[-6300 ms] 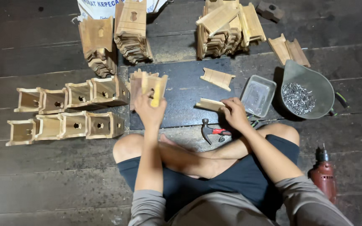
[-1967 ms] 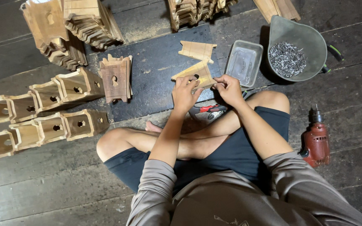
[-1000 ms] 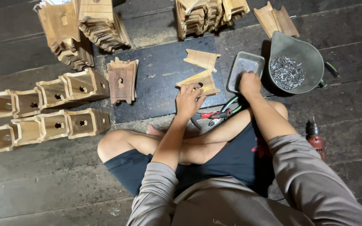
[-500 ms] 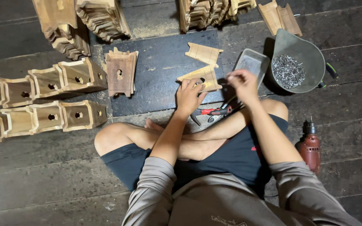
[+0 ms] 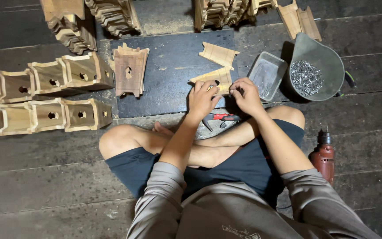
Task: The person assembles small wooden structures by hammering small nails into wooden panels. They handle wooden pieces and reach into a tray for nails.
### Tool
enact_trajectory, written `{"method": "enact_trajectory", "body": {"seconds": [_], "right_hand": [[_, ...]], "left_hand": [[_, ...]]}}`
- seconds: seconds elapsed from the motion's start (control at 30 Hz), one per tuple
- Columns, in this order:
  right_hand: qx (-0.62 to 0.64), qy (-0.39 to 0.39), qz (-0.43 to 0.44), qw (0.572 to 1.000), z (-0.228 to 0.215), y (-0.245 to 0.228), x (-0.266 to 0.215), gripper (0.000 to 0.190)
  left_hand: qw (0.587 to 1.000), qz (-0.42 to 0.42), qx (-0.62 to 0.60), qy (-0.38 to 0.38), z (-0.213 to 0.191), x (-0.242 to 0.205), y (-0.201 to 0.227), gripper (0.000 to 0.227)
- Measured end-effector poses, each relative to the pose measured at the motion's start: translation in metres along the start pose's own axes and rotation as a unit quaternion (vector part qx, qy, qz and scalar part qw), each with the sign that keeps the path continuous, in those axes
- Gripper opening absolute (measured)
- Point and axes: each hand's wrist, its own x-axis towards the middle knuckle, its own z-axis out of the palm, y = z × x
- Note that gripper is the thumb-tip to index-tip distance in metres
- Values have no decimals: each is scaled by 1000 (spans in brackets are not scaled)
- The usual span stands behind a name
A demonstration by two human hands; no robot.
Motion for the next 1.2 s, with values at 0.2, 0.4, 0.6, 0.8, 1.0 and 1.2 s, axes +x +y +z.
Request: {"method": "enact_trajectory", "body": {"seconds": [0.2,0.4,0.6,0.8,1.0,1.2], "right_hand": [[21,46,-2,999,-16,-62,9,6],[19,42,5,999,-16,-34,9,7],[-32,-12,-76,997,-15,-45,10,25],[-147,-55,-104,982,-21,-51,15,36],[-222,-79,-125,964,-16,-39,15,31],[-306,-77,-155,936,-10,-51,15,15]], "left_hand": [[1000,-3,-3,-1,-3,1,2,24],[1000,1,-4,-2,-2,0,0,24],[1000,7,1,12,0,0,-1,25],[1000,12,3,24,-2,0,1,25],[1000,10,-4,19,-6,1,2,25],[1000,5,-6,1,-5,-1,2,22]]}}
